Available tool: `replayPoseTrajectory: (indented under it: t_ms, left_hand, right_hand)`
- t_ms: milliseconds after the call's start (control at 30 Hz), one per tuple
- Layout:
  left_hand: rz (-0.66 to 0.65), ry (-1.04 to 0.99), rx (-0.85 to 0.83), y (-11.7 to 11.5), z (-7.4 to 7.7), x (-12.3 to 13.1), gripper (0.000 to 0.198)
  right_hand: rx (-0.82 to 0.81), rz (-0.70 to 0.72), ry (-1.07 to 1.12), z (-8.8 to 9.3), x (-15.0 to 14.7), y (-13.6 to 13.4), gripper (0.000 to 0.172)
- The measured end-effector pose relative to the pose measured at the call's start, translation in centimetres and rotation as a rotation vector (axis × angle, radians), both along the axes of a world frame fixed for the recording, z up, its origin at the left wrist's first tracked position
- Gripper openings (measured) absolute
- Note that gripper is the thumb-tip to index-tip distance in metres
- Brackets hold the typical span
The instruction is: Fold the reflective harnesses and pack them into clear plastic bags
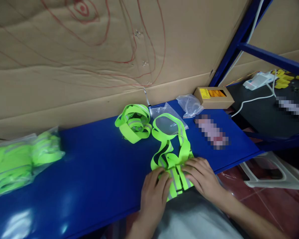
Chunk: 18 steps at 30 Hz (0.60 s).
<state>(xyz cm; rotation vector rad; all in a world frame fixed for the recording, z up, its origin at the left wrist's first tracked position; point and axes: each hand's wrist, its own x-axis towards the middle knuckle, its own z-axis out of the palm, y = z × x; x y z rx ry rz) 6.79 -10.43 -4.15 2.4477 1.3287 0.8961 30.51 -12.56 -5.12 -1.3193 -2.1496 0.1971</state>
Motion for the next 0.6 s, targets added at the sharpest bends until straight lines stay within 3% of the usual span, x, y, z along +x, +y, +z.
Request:
replayPoseTrajectory:
  t_ms: [67,133,200,267,333,433,533,600]
  left_hand:
    - [-0.106,0.018,-0.027,-0.2,0.2,-0.8,0.029]
    - [-0.214,0.103,-0.004,-0.5,0.4,-1.7,0.057]
    - [-0.309,0.223,0.040,-0.8,0.6,-2.5,0.083]
    - [-0.370,0.290,0.038,-1.1,0.9,-3.3,0.094]
    - [-0.417,0.277,-0.012,-1.0,1.3,-4.0,0.088]
    - [-0.394,0.137,-0.008,0.8,2.5,-4.6,0.046]
    - [-0.246,0.050,0.083,4.7,4.1,-3.5,0.038]
    - [-0.318,0.148,0.125,8.2,4.8,-2.0,0.039]
  right_hand:
    - [-0.013,0.091,-0.084,-0.1,0.9,-0.5,0.050]
    - [-0.023,0.152,-0.184,-0.3,1.9,-1.0,0.077]
    - [-0.029,0.192,-0.243,-0.5,2.7,-1.4,0.078]
    - [-0.039,0.217,-0.243,-0.6,3.2,-1.6,0.067]
    - [-0.051,0.232,-0.221,-0.6,3.3,-1.6,0.064]
    - [-0.060,0.254,-0.222,-0.3,3.4,-1.4,0.065]
    - [-0.055,0.295,-0.255,0.2,3.5,-1.4,0.062]
    - [-0.041,0.290,-0.273,0.5,3.4,-1.5,0.056]
